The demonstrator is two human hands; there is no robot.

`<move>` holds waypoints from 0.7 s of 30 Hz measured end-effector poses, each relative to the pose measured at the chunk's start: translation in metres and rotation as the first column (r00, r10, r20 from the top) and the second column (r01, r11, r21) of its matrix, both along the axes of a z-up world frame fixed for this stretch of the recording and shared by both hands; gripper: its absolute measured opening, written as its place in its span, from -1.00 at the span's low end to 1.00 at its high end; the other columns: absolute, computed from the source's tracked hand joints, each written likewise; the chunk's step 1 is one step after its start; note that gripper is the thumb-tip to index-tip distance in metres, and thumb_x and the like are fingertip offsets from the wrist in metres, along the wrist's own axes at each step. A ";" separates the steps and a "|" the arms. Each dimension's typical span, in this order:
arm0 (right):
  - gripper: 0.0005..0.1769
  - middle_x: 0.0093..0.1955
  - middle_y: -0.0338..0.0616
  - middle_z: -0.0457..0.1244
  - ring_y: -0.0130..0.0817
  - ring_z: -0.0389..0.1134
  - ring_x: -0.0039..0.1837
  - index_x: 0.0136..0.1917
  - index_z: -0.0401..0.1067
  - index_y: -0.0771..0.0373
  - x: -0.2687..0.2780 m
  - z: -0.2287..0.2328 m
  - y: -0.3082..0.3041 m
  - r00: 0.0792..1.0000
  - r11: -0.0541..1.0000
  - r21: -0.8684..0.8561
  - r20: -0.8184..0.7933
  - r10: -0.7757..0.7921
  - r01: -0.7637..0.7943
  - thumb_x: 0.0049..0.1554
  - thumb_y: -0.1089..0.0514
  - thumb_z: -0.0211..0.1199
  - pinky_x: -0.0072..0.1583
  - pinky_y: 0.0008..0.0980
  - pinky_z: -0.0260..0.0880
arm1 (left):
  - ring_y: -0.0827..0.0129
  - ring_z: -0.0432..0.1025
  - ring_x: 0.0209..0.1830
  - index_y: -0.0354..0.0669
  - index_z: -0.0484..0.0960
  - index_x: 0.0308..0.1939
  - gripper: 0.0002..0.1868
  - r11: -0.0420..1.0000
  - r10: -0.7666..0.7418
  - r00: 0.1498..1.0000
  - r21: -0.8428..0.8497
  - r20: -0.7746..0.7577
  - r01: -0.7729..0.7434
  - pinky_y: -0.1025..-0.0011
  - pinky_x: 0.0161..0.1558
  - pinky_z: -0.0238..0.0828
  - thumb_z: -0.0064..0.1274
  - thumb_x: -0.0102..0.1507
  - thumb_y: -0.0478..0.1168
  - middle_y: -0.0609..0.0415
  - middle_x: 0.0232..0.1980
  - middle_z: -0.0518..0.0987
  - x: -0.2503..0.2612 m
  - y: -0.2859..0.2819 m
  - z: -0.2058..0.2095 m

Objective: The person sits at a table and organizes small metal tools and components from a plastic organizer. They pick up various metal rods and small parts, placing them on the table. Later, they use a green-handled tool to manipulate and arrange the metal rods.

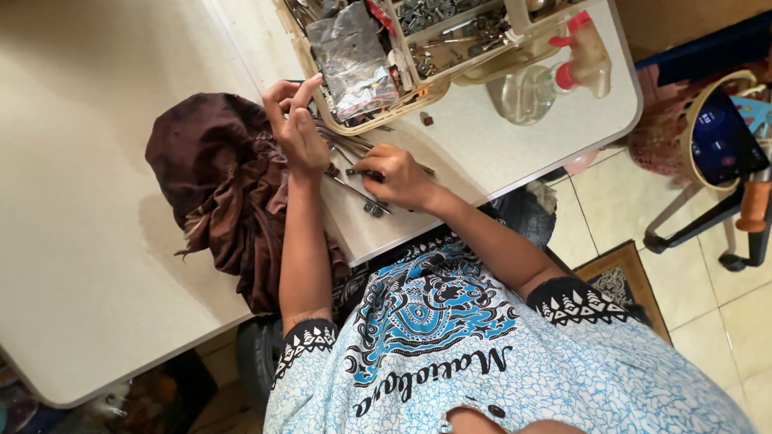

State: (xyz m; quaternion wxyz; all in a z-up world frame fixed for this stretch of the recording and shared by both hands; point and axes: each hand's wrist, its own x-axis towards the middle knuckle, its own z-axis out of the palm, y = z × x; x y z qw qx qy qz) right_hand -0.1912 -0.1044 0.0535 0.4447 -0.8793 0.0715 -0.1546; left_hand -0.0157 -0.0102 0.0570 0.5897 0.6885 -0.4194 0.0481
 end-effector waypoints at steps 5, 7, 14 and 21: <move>-0.69 -0.02 0.08 0.36 -0.05 0.43 0.00 0.11 0.57 0.35 0.000 0.005 0.003 1.000 1.000 -0.024 0.012 -0.013 0.013 0.06 0.36 0.32 0.05 -0.20 0.47 | 0.23 0.34 0.08 -0.33 0.64 0.21 -0.54 1.000 -0.005 1.000 -0.002 -0.013 0.005 0.32 0.08 0.34 -0.38 0.52 -0.20 -0.09 0.11 0.37 -0.001 0.002 0.003; -0.70 -0.02 0.07 0.36 -0.08 0.44 -0.04 0.11 0.57 0.34 0.001 0.007 0.001 1.000 1.000 -0.004 0.010 -0.020 0.020 0.07 0.37 0.32 0.02 -0.22 0.47 | 0.23 0.34 0.08 -0.31 0.64 0.21 -0.54 1.000 -0.003 1.000 0.003 0.006 0.003 0.32 0.07 0.35 -0.38 0.52 -0.20 -0.08 0.11 0.38 0.000 0.001 0.005; -0.75 -0.09 0.01 0.40 -0.18 0.46 -0.13 0.06 0.60 0.30 -0.001 0.016 -0.006 1.000 0.998 0.062 0.000 -0.021 0.021 0.07 0.33 0.39 -0.06 -0.30 0.48 | 0.22 0.33 0.07 -0.29 0.65 0.21 -0.54 1.000 0.006 1.000 0.018 0.023 -0.006 0.32 0.06 0.34 -0.38 0.53 -0.20 -0.07 0.10 0.37 0.001 0.002 0.005; -0.81 -0.06 -0.01 0.46 -0.31 0.50 -0.08 0.01 0.61 0.29 -0.015 0.020 -0.018 0.999 0.997 0.067 -0.008 -0.035 0.036 0.09 0.31 0.43 -0.03 -0.42 0.52 | 0.23 0.34 0.07 -0.26 0.65 0.22 -0.55 1.000 0.011 1.000 0.020 0.010 -0.011 0.31 0.08 0.35 -0.38 0.54 -0.19 -0.06 0.09 0.37 0.001 0.001 0.001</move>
